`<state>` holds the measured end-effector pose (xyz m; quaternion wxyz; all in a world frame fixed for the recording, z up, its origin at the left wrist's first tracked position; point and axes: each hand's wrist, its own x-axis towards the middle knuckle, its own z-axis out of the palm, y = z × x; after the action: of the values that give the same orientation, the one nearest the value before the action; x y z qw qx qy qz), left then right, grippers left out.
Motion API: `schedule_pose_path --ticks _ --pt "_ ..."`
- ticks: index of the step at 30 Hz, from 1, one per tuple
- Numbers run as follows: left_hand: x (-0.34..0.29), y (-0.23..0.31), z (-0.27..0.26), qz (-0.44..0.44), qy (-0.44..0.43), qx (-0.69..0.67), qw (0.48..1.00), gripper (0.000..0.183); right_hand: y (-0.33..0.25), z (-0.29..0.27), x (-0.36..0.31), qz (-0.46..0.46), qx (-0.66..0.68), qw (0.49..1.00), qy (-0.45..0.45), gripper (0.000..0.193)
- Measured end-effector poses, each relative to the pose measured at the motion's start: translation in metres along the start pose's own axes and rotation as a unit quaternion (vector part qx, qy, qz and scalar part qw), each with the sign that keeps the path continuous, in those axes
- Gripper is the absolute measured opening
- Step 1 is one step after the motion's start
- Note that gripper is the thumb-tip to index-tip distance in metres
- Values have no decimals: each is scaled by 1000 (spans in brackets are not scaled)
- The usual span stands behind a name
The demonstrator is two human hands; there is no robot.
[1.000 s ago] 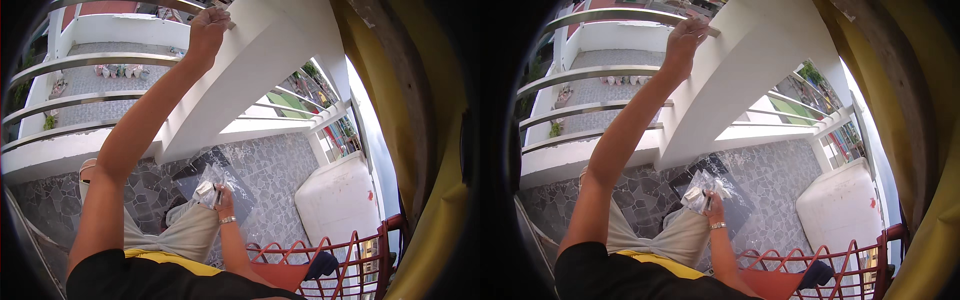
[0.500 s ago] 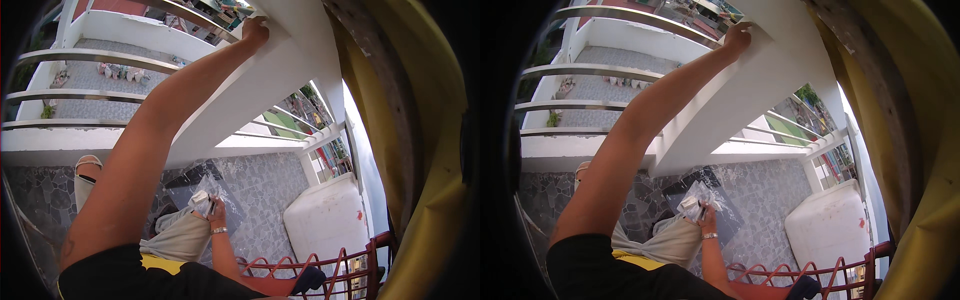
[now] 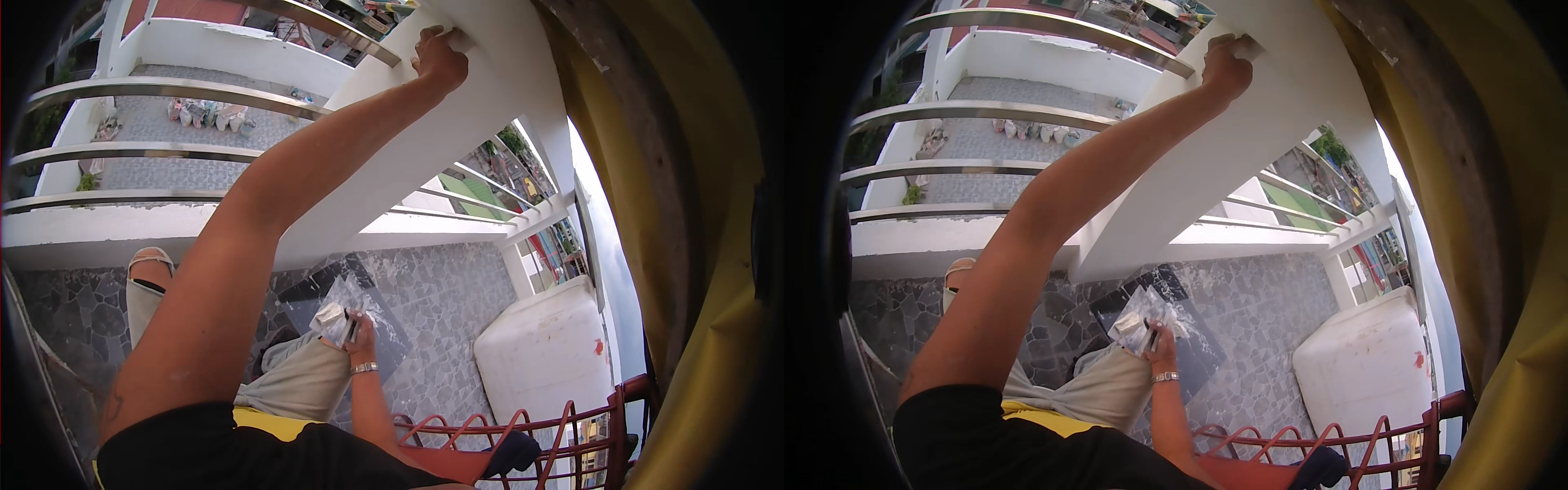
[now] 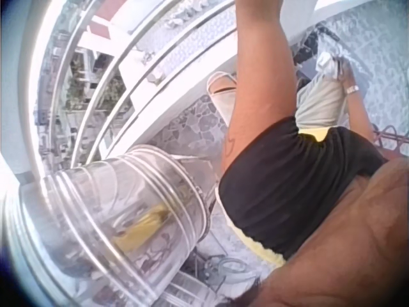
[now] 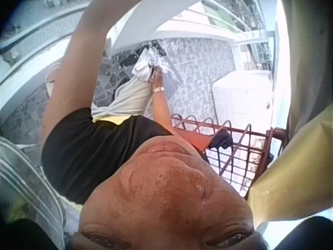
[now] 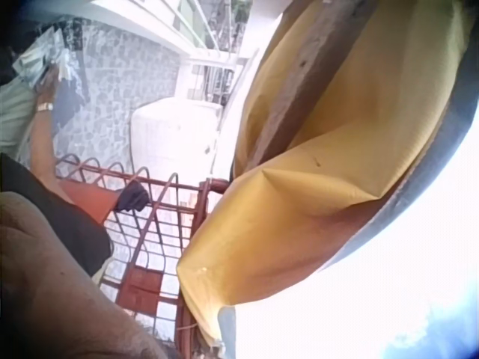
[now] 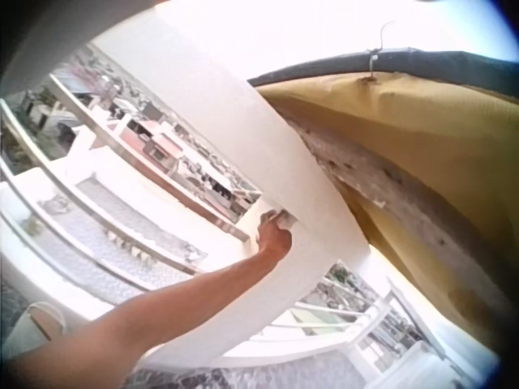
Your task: Apply patching compound to a pillar on a balcony using a putty knife and a hawk.
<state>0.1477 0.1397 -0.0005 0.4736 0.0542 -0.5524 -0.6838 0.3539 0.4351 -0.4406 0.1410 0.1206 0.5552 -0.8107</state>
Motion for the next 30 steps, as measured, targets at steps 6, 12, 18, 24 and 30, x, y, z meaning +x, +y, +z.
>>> schedule_pose_path --ticks 6,12,18,24,30 --pt "7 -19 -15 23 -43 -117 992 37 -3 -6 0 9 -2 1000 8 22" --pt "87 -34 -20 -117 -64 31 991 45 -5 -10 -1 20 12 1000 12 19" --pt "96 -37 -10 -20 -142 68 987 45 -8 -6 -2 20 14 1000 14 17" --pt "52 -10 -13 8 -69 43 997 41 2 -17 10 35 -4 999 11 20" --pt "23 -2 -18 90 -15 73 993 46 -1 4 -2 43 -42 998 3 22"
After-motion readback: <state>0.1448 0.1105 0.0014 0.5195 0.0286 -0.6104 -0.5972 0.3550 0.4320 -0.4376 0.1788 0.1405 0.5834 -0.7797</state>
